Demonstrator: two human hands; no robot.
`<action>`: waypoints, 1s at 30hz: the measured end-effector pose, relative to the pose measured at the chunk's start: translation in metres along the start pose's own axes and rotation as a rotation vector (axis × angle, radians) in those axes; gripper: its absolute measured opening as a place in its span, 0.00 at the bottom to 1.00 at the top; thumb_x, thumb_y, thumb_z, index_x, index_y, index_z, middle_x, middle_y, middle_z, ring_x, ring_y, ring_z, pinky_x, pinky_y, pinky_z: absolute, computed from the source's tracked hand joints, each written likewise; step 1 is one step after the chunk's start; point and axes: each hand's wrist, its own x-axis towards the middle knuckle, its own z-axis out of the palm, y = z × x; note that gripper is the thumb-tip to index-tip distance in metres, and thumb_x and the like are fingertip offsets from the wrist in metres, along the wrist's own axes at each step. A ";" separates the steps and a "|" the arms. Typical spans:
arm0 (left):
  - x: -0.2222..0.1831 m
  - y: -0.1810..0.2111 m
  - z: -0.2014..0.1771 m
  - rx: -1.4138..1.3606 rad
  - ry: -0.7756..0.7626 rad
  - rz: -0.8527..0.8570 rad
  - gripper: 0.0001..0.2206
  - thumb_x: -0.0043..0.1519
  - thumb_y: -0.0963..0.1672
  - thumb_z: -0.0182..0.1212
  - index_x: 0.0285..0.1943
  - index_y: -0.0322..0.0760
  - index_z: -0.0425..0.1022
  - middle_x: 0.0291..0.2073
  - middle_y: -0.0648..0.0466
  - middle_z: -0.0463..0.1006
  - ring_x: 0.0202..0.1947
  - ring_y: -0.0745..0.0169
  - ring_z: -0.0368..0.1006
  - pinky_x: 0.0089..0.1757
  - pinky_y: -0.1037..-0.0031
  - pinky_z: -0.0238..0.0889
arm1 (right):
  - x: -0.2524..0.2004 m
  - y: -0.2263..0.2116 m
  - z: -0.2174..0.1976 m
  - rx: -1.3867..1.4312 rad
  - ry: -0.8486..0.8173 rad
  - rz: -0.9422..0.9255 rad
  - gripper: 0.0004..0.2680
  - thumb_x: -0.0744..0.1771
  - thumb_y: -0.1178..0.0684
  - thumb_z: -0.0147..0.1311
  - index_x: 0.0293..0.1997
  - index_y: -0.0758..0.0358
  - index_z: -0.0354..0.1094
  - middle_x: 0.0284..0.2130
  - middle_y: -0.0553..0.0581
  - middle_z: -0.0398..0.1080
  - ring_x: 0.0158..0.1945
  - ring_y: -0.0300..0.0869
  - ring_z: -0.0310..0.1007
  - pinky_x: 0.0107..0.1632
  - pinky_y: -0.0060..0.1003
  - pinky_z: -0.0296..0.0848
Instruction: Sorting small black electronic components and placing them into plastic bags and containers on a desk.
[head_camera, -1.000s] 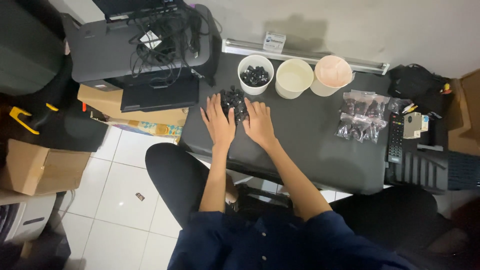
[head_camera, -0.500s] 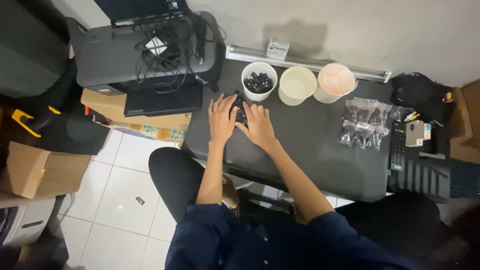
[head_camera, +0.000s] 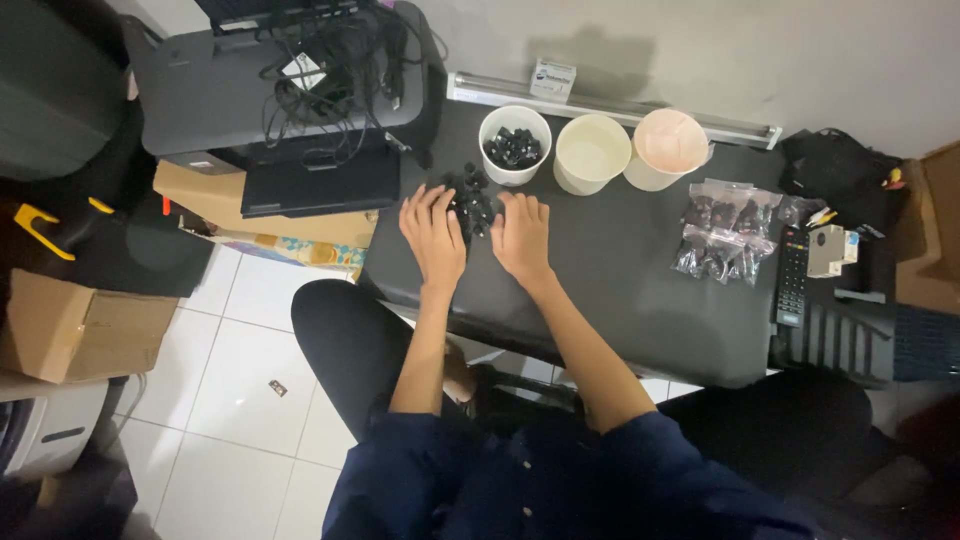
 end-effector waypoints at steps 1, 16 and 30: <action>-0.002 0.001 -0.001 0.001 -0.001 0.000 0.13 0.72 0.45 0.43 0.59 0.44 0.73 0.54 0.57 0.71 0.66 0.53 0.60 0.65 0.51 0.47 | -0.002 0.002 0.003 0.001 -0.001 0.001 0.09 0.66 0.56 0.50 0.51 0.62 0.64 0.29 0.49 0.58 0.33 0.45 0.59 0.41 0.42 0.58; -0.012 0.014 -0.006 0.063 -0.177 0.049 0.09 0.49 0.45 0.71 0.37 0.46 0.77 0.57 0.55 0.66 0.68 0.49 0.51 0.66 0.44 0.39 | -0.004 0.002 0.000 0.066 -0.104 -0.049 0.05 0.64 0.55 0.57 0.41 0.54 0.70 0.30 0.47 0.60 0.38 0.41 0.60 0.49 0.40 0.61; -0.006 0.019 -0.017 -0.039 -0.159 0.055 0.06 0.66 0.48 0.62 0.45 0.45 0.74 0.50 0.59 0.71 0.62 0.60 0.59 0.63 0.55 0.48 | 0.005 -0.004 -0.022 0.282 -0.198 0.103 0.03 0.67 0.54 0.58 0.42 0.53 0.69 0.34 0.48 0.64 0.42 0.41 0.64 0.49 0.37 0.63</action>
